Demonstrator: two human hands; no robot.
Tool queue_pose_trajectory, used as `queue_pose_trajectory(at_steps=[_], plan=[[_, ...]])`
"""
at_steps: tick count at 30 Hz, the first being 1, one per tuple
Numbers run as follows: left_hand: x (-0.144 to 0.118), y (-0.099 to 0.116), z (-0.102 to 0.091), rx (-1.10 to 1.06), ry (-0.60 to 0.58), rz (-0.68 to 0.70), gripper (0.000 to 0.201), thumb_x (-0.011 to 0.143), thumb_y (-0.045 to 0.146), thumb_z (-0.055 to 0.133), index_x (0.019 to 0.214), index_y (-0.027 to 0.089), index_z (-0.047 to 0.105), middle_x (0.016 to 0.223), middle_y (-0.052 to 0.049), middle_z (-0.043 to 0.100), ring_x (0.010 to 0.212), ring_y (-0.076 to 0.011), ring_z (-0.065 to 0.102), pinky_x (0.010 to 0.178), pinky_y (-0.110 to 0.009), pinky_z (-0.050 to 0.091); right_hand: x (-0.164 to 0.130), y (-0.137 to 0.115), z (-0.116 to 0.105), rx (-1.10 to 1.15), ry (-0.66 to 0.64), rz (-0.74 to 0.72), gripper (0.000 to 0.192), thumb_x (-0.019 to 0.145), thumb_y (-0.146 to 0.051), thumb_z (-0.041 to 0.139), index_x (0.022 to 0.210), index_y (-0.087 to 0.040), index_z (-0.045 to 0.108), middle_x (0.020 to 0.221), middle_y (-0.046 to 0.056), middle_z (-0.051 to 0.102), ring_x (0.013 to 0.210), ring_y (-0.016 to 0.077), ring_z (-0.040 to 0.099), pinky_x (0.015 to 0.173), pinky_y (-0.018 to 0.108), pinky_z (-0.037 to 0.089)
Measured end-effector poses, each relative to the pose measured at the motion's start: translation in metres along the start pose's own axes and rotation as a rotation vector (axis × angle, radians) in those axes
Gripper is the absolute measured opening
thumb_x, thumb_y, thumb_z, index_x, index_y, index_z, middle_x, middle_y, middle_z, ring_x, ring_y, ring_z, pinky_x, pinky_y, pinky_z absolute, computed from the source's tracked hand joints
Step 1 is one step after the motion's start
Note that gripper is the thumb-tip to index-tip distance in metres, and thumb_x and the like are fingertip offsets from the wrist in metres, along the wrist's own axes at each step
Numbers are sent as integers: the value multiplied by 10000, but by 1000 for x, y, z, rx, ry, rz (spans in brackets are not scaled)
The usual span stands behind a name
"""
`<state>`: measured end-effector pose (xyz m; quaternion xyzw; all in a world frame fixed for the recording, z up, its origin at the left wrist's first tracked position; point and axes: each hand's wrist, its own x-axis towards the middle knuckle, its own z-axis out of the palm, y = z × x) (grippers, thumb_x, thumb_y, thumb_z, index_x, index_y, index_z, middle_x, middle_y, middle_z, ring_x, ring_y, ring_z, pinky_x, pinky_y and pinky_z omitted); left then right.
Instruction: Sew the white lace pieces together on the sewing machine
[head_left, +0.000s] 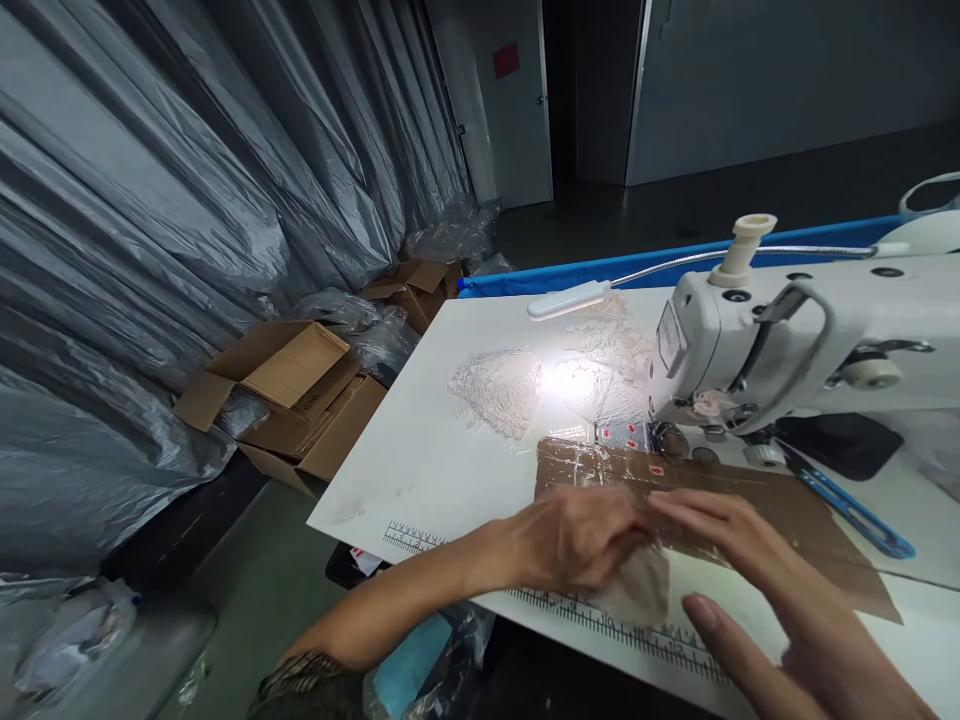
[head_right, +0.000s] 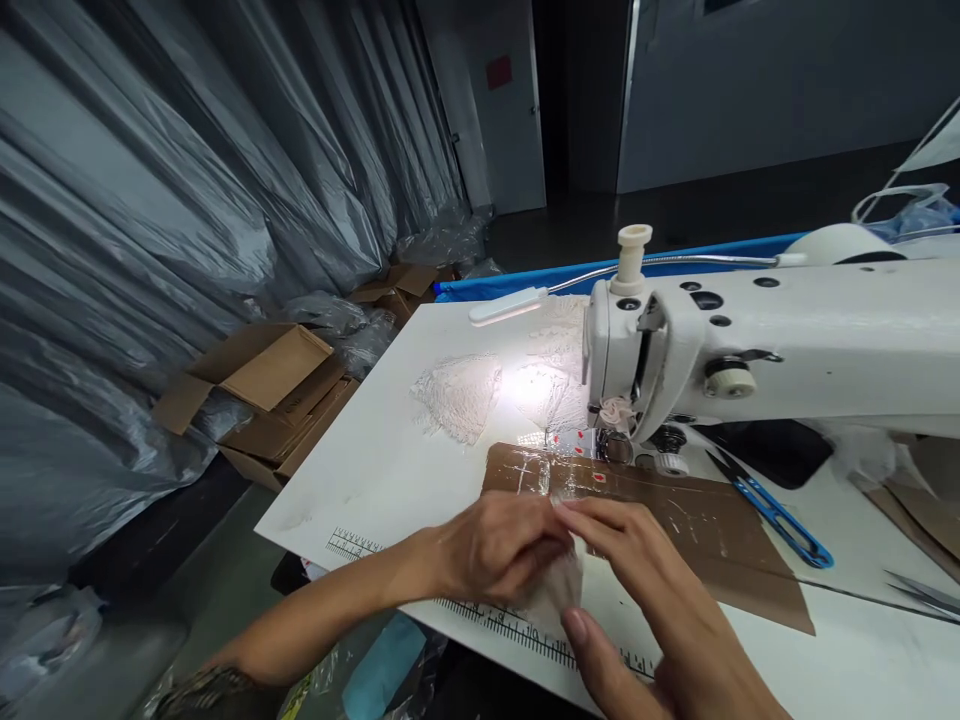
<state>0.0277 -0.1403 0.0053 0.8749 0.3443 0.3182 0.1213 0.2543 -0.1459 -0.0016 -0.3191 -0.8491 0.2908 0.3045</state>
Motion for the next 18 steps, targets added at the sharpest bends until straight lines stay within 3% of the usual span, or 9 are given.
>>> queue_pose_trajectory(at_steps=[3,6,9,11,14,16,18], plan=[[2,19,-6,-76,-38,18,176,976,257,445,967,154,587,893,-54,698,793,-115,665,613,-206,558,12,-2,4,77,-165,99,671,882,-441,548,1475,-365,243,1485,26,370,1317,260,427,1010,357,481],[3,18,-15,-83,-48,-29,184,974,253,463,982,145,611,869,-54,707,790,-113,671,657,-215,582,19,1,8,226,-316,252,702,881,-472,547,1484,-340,213,1415,59,465,1197,248,539,947,351,511],[2,4,-26,-49,35,-73,164,970,222,480,1001,130,613,848,-48,709,760,-104,672,679,-217,589,33,8,6,356,-450,345,536,907,-489,491,1389,-270,403,1163,65,631,979,217,623,815,310,533],[0,-11,-39,17,41,-107,167,972,226,477,1033,137,605,893,-50,710,791,-110,675,694,-229,589,46,15,3,347,-545,358,402,915,-520,456,1172,-237,580,956,43,665,842,195,620,701,278,508],[-5,-40,-67,275,-113,-134,205,975,256,460,1088,142,587,930,-74,692,838,-156,667,717,-310,582,61,27,-2,202,-549,327,419,923,-561,403,861,-203,613,761,25,618,669,157,556,589,269,423],[-9,-62,-89,505,-225,-161,224,937,220,503,1139,149,567,1081,-117,656,1008,-233,632,830,-430,546,65,36,-2,111,-471,295,427,932,-552,385,786,-195,571,717,21,592,639,145,532,600,277,397],[-14,-83,-104,564,-317,-186,391,856,217,601,1234,169,515,1280,-139,565,1172,-281,550,936,-482,493,66,44,0,58,-408,283,419,937,-543,379,777,-198,553,690,17,579,624,140,525,601,280,383]])
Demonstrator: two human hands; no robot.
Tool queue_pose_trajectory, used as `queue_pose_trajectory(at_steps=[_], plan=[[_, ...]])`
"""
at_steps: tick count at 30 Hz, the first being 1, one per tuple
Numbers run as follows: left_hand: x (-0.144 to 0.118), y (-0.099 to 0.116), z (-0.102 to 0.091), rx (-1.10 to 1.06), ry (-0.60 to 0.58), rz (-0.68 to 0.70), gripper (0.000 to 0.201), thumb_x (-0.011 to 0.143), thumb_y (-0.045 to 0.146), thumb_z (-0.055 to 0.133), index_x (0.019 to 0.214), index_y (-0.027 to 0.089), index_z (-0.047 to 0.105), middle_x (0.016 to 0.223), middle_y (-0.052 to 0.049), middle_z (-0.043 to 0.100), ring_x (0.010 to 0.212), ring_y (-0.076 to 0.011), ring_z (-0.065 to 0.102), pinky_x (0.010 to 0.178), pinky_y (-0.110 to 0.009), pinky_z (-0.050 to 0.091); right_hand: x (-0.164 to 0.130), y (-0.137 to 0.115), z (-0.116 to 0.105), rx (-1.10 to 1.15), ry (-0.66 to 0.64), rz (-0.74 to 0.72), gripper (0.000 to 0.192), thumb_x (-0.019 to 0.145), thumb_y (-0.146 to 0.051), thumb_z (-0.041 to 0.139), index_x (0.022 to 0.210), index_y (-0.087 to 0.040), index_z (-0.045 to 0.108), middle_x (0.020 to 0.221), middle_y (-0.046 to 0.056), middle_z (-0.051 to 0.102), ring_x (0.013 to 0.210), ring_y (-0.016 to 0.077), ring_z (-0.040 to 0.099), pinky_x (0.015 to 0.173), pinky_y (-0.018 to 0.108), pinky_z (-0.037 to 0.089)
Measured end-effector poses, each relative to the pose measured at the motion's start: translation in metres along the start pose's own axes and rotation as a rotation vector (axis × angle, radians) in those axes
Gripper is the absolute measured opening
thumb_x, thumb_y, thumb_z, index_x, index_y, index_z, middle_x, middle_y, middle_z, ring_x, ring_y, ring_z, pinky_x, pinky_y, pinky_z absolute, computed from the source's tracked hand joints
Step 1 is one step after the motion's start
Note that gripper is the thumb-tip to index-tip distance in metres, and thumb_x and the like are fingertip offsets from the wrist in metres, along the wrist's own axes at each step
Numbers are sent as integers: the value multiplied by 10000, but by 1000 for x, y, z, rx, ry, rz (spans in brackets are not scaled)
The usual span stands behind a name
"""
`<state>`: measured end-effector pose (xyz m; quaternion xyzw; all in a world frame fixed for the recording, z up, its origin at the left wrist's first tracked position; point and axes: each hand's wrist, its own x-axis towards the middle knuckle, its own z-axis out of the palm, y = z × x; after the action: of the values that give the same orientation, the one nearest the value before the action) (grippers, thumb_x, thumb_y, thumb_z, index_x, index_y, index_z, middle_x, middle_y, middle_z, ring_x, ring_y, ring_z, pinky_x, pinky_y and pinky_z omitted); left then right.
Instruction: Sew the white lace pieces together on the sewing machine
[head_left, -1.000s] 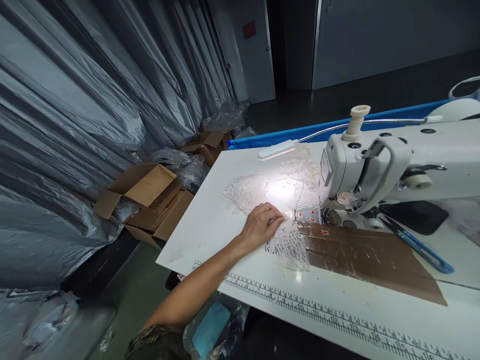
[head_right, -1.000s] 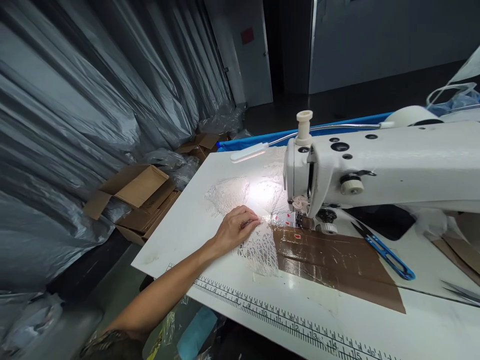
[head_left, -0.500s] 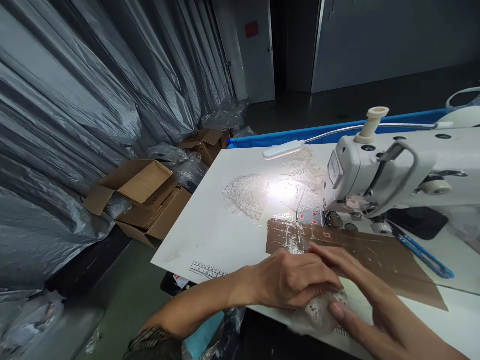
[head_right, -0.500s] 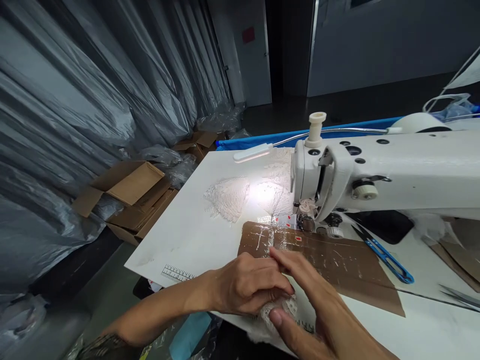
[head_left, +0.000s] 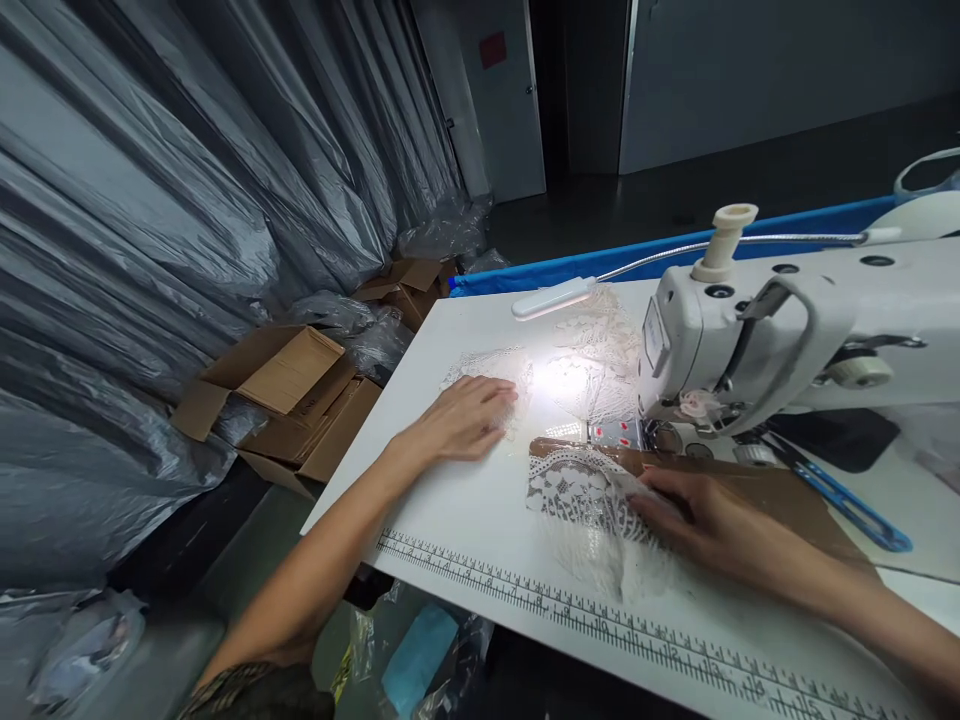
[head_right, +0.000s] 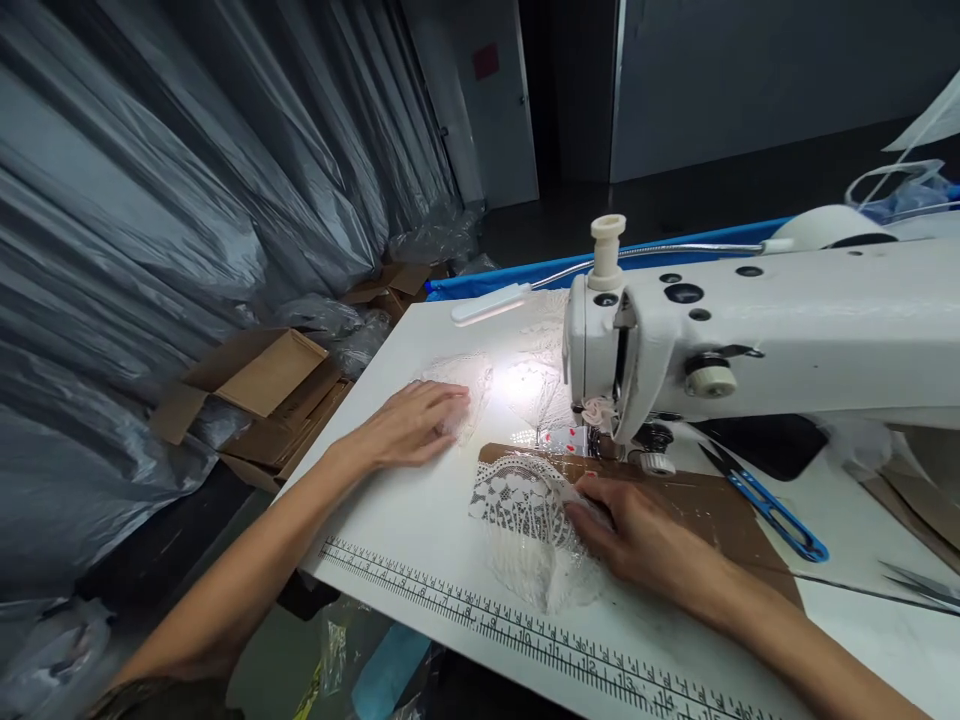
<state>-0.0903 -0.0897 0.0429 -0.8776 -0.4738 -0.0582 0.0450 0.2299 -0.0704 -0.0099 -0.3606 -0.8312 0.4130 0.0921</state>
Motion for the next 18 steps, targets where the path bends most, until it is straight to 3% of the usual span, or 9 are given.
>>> queue_pose_trajectory(at_steps=[4,8,13,16,18], plan=[[1,-28,16,-44,-4,-16,401,873,261,563,1264,196,502,1284,-104,573,1165,-233,558,972,-418,480,2,9,4,-20,53,-10,415,940,-544,376,796,-206,569,656,10,568,577,132,506,553,275,360],[12,-35,29,-54,81,-78,324,879,181,482,1191,175,568,1052,-76,677,932,-192,642,789,-333,531,1,10,4,-12,93,-33,420,944,-533,375,754,-204,555,611,4,536,549,128,485,533,273,347],[28,-61,-1,-161,225,-199,287,873,214,500,1134,189,617,1016,-40,693,674,-115,603,640,-239,487,0,8,2,-1,101,-20,395,943,-514,385,798,-207,586,658,13,572,587,138,516,557,271,390],[28,-80,-24,-106,289,-198,311,869,183,477,1146,196,618,1060,-45,688,778,-141,631,691,-261,488,0,10,2,18,101,-35,388,938,-512,400,817,-210,610,668,16,593,568,133,517,542,268,401],[21,-83,-29,-48,260,-152,372,842,104,432,1148,208,616,1099,-45,684,941,-168,642,808,-309,487,0,13,3,25,113,-42,368,934,-501,418,825,-214,620,665,15,597,563,131,521,534,263,405]])
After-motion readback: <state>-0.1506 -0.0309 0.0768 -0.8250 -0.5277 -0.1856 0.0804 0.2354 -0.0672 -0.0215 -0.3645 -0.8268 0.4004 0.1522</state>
